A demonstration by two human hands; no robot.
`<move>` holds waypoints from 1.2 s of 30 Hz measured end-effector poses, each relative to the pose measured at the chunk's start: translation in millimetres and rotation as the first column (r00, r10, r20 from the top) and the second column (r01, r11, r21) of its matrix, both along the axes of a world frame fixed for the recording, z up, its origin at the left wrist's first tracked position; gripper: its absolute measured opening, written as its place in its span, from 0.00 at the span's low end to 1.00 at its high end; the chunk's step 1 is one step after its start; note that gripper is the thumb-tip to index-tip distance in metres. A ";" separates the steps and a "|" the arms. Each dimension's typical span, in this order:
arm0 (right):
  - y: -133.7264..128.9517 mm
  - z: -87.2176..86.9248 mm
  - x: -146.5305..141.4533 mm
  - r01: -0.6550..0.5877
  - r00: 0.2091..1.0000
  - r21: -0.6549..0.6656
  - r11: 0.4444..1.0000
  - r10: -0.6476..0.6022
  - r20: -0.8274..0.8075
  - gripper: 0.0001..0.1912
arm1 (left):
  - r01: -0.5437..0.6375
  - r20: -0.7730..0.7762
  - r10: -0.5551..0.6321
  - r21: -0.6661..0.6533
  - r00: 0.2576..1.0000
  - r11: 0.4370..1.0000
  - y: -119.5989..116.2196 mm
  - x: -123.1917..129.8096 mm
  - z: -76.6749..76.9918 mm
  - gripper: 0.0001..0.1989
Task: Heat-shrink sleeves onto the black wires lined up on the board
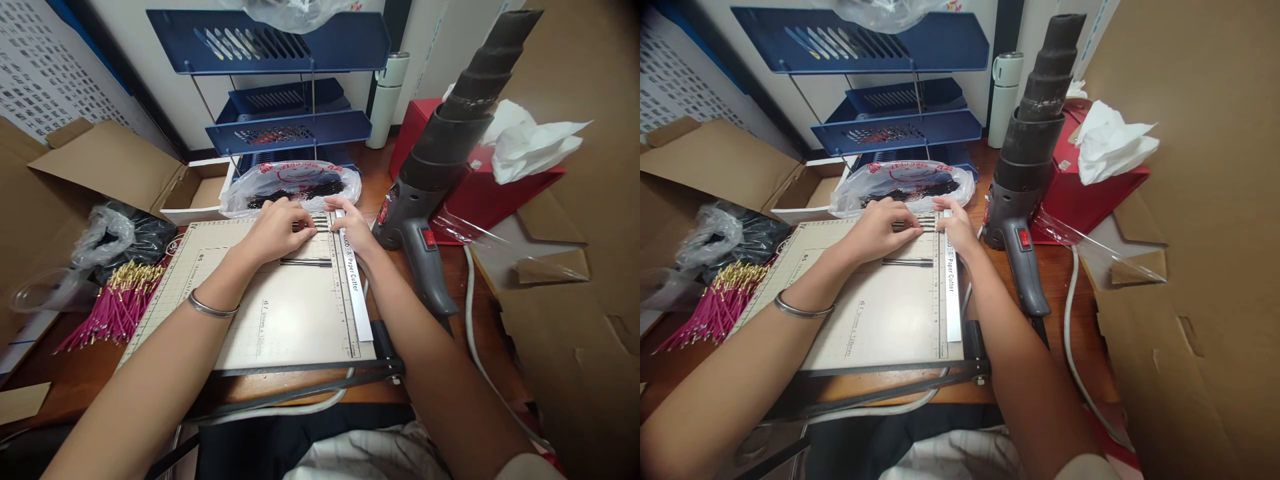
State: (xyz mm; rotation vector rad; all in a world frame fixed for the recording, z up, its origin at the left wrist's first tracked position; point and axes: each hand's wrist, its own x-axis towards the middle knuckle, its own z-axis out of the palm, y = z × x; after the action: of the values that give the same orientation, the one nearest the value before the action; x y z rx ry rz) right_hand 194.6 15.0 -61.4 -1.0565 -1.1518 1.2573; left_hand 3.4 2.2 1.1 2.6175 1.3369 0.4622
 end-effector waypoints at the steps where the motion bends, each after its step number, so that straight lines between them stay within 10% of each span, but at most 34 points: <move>1: -0.1 0.1 0.0 0.001 1.000 0.001 1.000 -0.001 -0.003 0.34 | -0.001 0.000 0.001 0.003 1.000 1.000 0.1 -0.2 -0.3 0.10; 36: 0.3 0.9 1.3 -0.023 0.999 0.044 0.999 0.021 0.030 0.32 | 0.059 0.022 -0.058 -0.036 0.998 0.998 1.5 -5.1 2.5 0.11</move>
State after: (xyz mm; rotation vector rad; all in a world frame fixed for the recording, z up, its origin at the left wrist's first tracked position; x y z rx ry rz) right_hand 195.9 15.3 -60.5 -1.0354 -1.2116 1.2314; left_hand -1.8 3.7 3.6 2.6064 1.2469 0.4507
